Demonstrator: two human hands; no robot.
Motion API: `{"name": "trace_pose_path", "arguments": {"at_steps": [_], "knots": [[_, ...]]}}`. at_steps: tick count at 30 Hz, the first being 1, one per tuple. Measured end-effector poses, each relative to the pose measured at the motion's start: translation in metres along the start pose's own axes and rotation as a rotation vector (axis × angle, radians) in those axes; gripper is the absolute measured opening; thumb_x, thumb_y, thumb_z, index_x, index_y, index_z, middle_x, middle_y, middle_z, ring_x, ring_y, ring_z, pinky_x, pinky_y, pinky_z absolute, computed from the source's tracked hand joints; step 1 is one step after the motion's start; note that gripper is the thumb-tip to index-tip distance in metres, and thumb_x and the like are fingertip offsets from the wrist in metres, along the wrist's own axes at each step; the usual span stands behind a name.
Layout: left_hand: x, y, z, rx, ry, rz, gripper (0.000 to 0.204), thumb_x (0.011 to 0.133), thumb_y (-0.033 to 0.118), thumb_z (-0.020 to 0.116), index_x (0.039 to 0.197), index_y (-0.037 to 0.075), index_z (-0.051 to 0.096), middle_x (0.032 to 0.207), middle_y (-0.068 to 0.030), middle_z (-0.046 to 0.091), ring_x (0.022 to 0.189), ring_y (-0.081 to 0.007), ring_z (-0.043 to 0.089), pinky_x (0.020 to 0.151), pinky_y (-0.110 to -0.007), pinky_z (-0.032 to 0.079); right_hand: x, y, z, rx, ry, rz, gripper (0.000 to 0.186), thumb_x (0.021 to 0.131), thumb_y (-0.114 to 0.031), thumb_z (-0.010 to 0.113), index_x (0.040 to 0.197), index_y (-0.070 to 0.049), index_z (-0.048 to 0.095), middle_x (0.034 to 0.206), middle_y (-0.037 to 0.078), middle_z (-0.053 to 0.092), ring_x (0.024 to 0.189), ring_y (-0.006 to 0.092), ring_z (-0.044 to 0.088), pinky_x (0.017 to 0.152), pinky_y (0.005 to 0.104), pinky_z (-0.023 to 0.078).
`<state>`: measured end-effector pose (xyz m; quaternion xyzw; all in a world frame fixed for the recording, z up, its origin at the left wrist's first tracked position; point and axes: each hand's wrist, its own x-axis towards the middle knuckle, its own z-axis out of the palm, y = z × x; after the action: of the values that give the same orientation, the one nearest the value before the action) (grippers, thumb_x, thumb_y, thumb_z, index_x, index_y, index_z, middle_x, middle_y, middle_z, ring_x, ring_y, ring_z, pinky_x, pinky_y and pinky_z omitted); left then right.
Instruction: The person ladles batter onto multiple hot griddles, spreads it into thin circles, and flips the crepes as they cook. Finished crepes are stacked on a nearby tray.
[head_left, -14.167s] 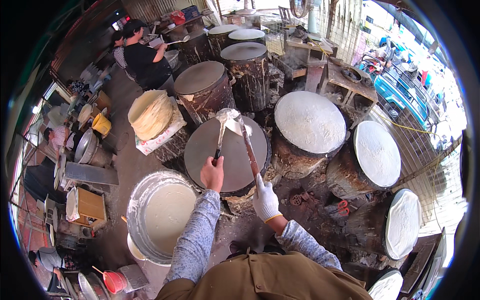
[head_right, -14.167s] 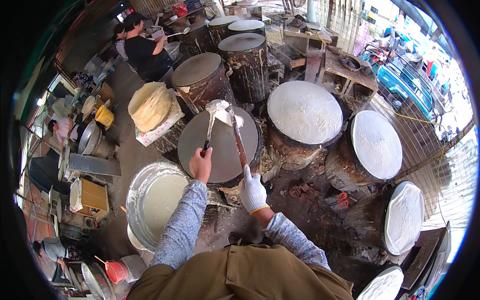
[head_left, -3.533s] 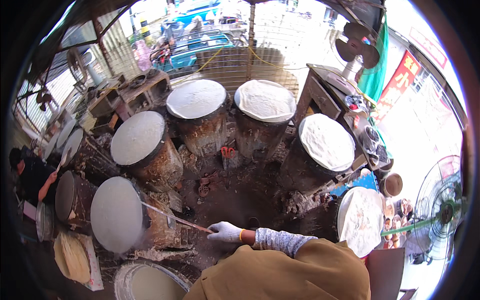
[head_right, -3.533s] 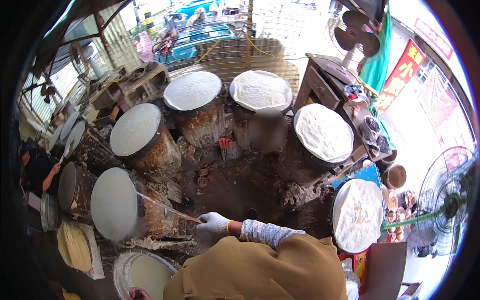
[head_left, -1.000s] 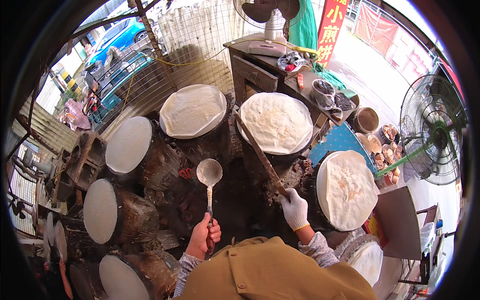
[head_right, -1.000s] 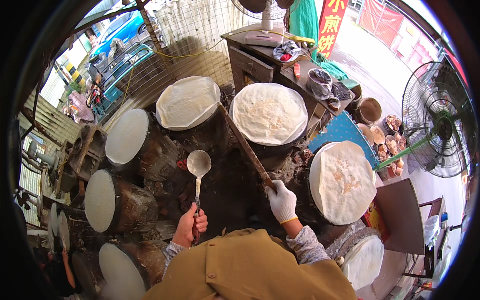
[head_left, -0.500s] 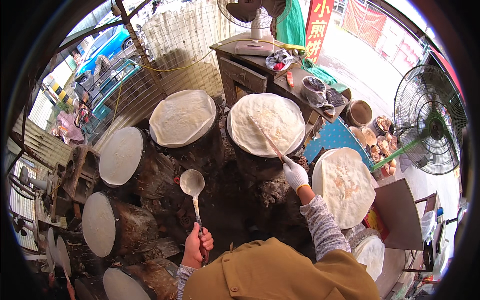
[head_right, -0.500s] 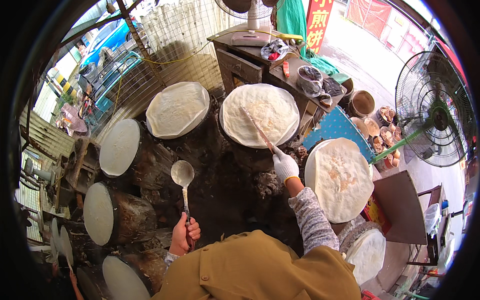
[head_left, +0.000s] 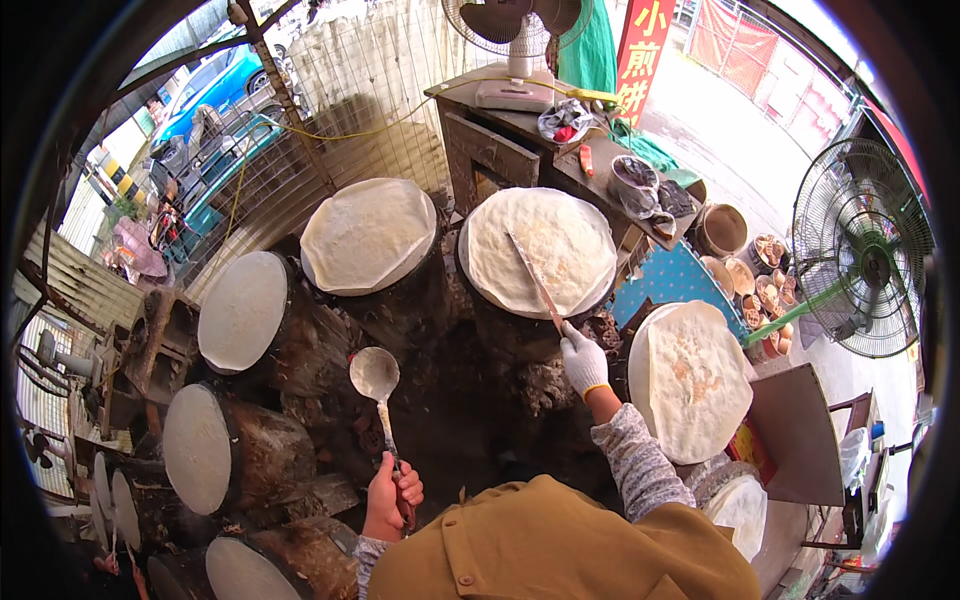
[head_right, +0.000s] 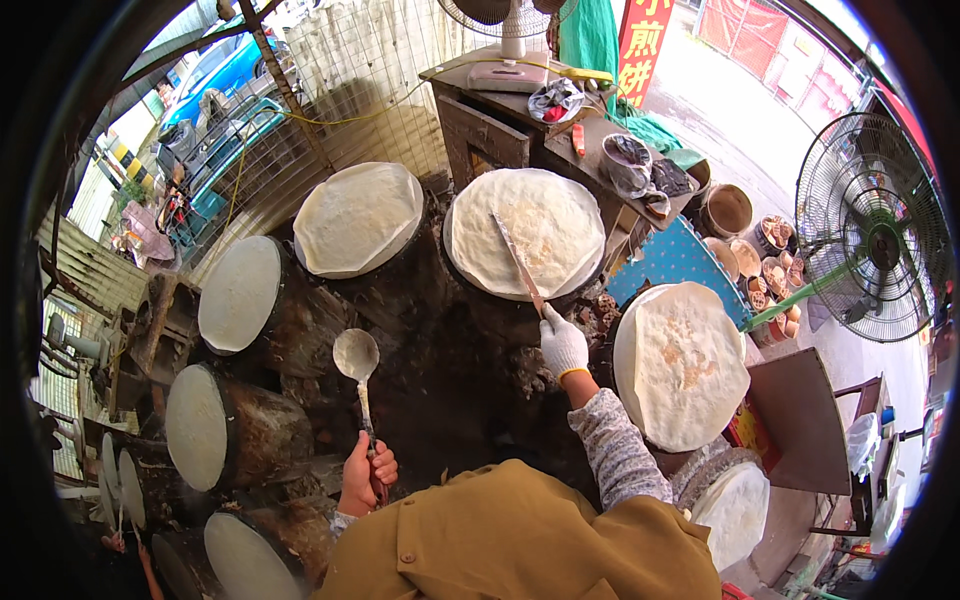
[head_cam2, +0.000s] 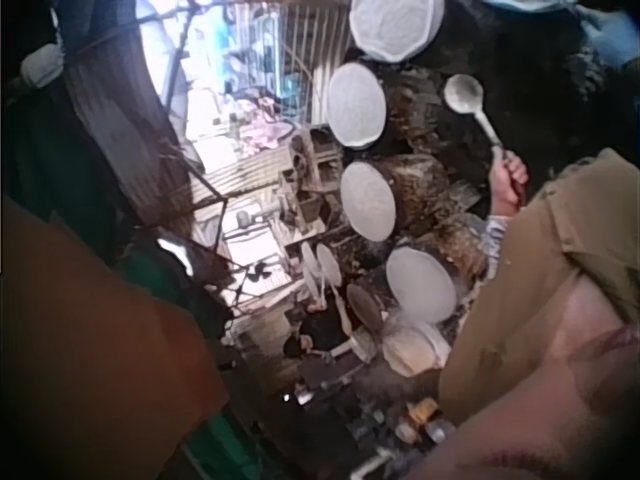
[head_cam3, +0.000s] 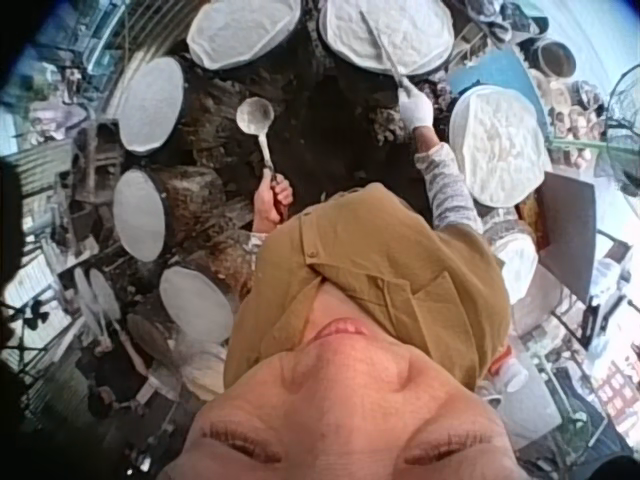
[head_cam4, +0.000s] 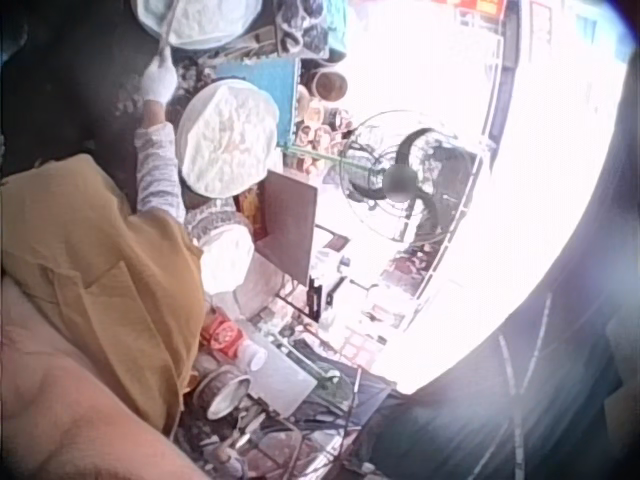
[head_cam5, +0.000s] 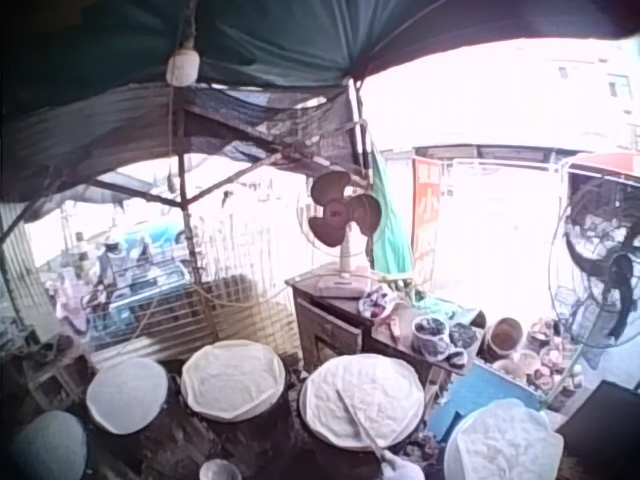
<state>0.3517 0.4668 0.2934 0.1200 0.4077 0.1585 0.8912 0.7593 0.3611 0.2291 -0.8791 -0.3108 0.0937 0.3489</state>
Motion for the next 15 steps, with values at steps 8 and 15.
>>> {"name": "trace_pose_path", "arguments": {"at_steps": [8, 15], "knots": [[0.001, 0.001, -0.005, -0.005, 0.002, 0.000, 0.046, 0.103, 0.052, 0.037, 0.081, 0.012, 0.047, 0.060, 0.0030, 0.039, 0.048, -0.0105, 0.037, 0.046, -0.027, 0.034, -0.011, -0.031, -0.031, -0.614, 0.039, -0.093, 0.044, 0.091, -0.016, 0.054, 0.135, -0.023, 0.052, 0.089, 0.013, 0.058, 0.071, 0.0322, 0.067, 0.057, 0.0458, 0.053], [0.002, 0.001, -0.006, 0.009, -0.005, -0.002, 0.046, 0.102, 0.053, 0.039, 0.080, 0.013, 0.048, 0.060, 0.0034, 0.038, 0.047, -0.0100, 0.036, 0.045, -0.026, 0.034, 0.017, -0.026, -0.035, -0.520, -0.024, -0.037, 0.038, 0.095, -0.023, 0.052, 0.133, -0.024, 0.056, 0.087, 0.017, 0.061, 0.075, 0.0365, 0.067, 0.063, 0.0489, 0.054]]}}
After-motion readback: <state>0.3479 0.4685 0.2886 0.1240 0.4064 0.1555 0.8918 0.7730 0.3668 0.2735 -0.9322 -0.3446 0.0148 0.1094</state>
